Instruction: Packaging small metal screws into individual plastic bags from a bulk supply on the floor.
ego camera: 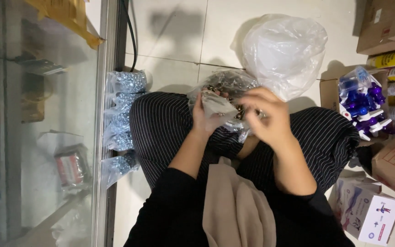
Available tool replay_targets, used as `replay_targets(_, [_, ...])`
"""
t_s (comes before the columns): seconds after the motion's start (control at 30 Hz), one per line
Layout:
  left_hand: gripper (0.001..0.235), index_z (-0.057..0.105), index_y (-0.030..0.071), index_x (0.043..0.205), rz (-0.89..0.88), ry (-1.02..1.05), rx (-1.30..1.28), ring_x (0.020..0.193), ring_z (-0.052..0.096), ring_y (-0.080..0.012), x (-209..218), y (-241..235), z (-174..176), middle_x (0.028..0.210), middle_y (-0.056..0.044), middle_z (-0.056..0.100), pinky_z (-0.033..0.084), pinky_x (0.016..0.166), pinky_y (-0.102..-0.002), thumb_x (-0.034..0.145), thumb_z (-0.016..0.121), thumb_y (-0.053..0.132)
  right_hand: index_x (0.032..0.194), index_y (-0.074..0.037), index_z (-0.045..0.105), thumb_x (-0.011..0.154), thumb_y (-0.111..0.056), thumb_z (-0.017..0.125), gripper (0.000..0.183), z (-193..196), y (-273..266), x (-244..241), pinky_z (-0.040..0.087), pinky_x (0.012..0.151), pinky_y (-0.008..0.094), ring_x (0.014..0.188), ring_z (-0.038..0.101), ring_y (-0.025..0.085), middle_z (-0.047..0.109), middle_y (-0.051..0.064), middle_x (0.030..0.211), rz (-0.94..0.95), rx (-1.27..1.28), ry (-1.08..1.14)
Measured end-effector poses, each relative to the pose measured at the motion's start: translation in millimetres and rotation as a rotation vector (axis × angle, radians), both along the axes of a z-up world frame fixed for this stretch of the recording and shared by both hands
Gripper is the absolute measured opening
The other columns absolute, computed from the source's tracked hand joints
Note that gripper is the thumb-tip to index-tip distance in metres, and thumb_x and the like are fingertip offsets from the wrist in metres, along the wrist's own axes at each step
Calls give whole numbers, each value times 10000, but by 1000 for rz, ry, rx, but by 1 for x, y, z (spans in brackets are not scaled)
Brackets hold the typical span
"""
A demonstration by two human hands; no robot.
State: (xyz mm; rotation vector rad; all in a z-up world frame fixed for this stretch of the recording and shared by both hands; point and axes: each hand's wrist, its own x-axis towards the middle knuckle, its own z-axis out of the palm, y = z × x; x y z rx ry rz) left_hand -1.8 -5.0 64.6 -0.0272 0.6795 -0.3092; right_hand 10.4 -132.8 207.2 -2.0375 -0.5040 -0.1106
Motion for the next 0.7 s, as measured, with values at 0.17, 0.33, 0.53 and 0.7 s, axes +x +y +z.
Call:
replay_targets(0.17, [346, 621, 118, 896, 65, -45, -94, 1011, 531, -344, 13, 13, -38, 975, -100, 624, 411, 814, -531, 815, 526, 441, 865, -88, 649, 727, -19, 537, 190, -44, -5, 7, 455, 632, 356, 719, 566, 279, 587, 99, 757, -148, -146, 201])
replay_targets(0.33, [366, 591, 92, 911, 157, -6, -97, 1028, 511, -349, 13, 15, -31, 968, -112, 614, 416, 832, -503, 809, 536, 439, 936, -194, 619, 717, -229, 635, 222, -116, -3, 4, 488, 677, 395, 801, 614, 266, 620, 46, 873, -81, -776, 346])
replay_targets(0.53, [418, 538, 79, 976, 132, 20, -174, 1032, 497, -335, 11, 10, -20, 984, -87, 594, 369, 861, -547, 827, 500, 467, 813, -131, 671, 649, -187, 668, 173, -169, -6, 6, 507, 624, 387, 745, 630, 284, 638, 66, 887, 82, -977, 96])
replay_targets(0.7, [338, 583, 121, 928, 100, -50, -94, 1005, 534, -356, 9, 9, -19, 1005, -95, 608, 405, 851, -535, 800, 567, 433, 794, -165, 653, 714, -239, 616, 115, -199, -22, 5, 498, 638, 311, 752, 620, 214, 633, 2, 817, 8, -816, -56])
